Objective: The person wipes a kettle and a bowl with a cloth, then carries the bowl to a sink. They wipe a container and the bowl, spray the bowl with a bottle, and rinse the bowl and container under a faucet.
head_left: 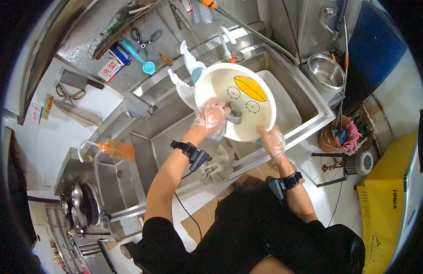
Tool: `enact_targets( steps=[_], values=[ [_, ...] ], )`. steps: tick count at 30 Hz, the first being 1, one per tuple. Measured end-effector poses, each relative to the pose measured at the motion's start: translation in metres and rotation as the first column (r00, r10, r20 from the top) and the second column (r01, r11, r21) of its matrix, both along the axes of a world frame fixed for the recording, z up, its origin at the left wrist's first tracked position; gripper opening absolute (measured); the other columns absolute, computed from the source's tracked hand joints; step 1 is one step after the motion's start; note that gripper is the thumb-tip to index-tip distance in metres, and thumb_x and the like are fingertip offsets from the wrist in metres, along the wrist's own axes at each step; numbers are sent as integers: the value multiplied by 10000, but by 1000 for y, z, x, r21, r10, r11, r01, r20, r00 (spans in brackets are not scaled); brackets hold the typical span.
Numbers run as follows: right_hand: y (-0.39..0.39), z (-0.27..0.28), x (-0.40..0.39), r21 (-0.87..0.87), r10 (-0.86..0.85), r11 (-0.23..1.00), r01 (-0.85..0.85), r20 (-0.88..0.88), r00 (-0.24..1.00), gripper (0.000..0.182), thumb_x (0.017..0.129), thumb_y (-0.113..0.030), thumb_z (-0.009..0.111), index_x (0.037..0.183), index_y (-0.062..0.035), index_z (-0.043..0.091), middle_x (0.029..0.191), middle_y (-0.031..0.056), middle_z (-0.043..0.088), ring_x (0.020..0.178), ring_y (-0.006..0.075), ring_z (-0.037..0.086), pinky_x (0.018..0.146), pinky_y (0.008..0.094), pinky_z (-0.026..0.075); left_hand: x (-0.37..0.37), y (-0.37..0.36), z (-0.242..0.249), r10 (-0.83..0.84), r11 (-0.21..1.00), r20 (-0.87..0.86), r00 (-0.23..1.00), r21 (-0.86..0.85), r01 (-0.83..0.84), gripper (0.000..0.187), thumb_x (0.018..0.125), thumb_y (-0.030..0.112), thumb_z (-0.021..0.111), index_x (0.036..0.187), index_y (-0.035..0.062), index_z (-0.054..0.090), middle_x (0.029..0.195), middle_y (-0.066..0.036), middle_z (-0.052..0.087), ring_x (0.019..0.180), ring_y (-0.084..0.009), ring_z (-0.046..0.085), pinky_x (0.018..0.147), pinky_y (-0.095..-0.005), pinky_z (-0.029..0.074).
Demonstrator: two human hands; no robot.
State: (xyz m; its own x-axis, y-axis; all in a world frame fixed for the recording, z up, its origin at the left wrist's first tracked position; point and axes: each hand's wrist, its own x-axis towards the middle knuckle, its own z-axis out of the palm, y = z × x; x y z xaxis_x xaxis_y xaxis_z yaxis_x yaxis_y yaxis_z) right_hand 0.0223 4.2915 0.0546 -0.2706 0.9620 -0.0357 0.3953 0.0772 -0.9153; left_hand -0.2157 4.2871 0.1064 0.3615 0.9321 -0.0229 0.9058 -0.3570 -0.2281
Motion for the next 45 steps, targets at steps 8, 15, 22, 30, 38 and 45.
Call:
enact_targets(
  steps=[8, 15, 22, 30, 38, 45],
  values=[
    [-2, -4, -3, -22, 34, 999, -35, -45, 998, 411, 822, -408, 485, 947, -42, 623, 877, 214, 621, 836, 387, 593, 749, 438, 455, 2, 9, 22, 301, 865, 367, 880, 284, -414, 278, 825, 182, 503, 1085, 90, 543, 1117, -142, 551, 942, -338, 556, 785, -408, 479],
    [-3, -9, -4, -1, -89, 996, 89, -47, 995, 439, 834, -435, 460, 945, -41, 620, 849, 221, 618, 819, 407, 583, 741, 451, 448, -7, 3, -27, 64, 972, -60, 996, 229, -49, 385, 843, 261, 441, 1184, 113, 542, 1340, -124, 412, 1227, -309, 385, 1018, -425, 300],
    [-7, -13, -12, 91, -108, 990, 112, -47, 993, 414, 828, -409, 487, 918, -27, 617, 814, 226, 610, 755, 418, 578, 686, 457, 450, 59, -18, -52, 216, 973, 376, 901, -165, -164, 464, 830, 299, 444, 1233, 74, 495, 1236, -193, 491, 1112, -363, 483, 936, -432, 392],
    [5, -23, 4, -2, -55, 998, 55, -55, 997, 397, 818, -350, 486, 926, 13, 604, 799, 237, 609, 759, 386, 586, 693, 435, 444, 20, -11, -63, 168, 984, 104, 980, 36, -173, 313, 827, 193, 445, 1092, 136, 601, 1240, -105, 500, 1199, -287, 423, 1044, -404, 301],
    [10, 5, 0, 70, -27, 997, 22, 74, 997, 408, 802, -341, 494, 944, 27, 598, 776, 233, 616, 733, 377, 595, 689, 428, 450, -2, -10, -29, 145, 984, -122, 982, 121, -130, 396, 871, 277, 411, 1235, 150, 503, 1302, -103, 463, 1280, -315, 332, 1085, -411, 206],
    [27, -1, 0, 12, -25, 1000, 24, 75, 997, 453, 802, -393, 493, 874, 36, 617, 751, 242, 612, 739, 393, 604, 683, 436, 460, 63, -37, -58, 166, 986, 352, 921, -83, -146, 634, 823, 530, 474, 1294, 106, 441, 1349, -184, 385, 1245, -338, 374, 1074, -449, 225]
  ],
)
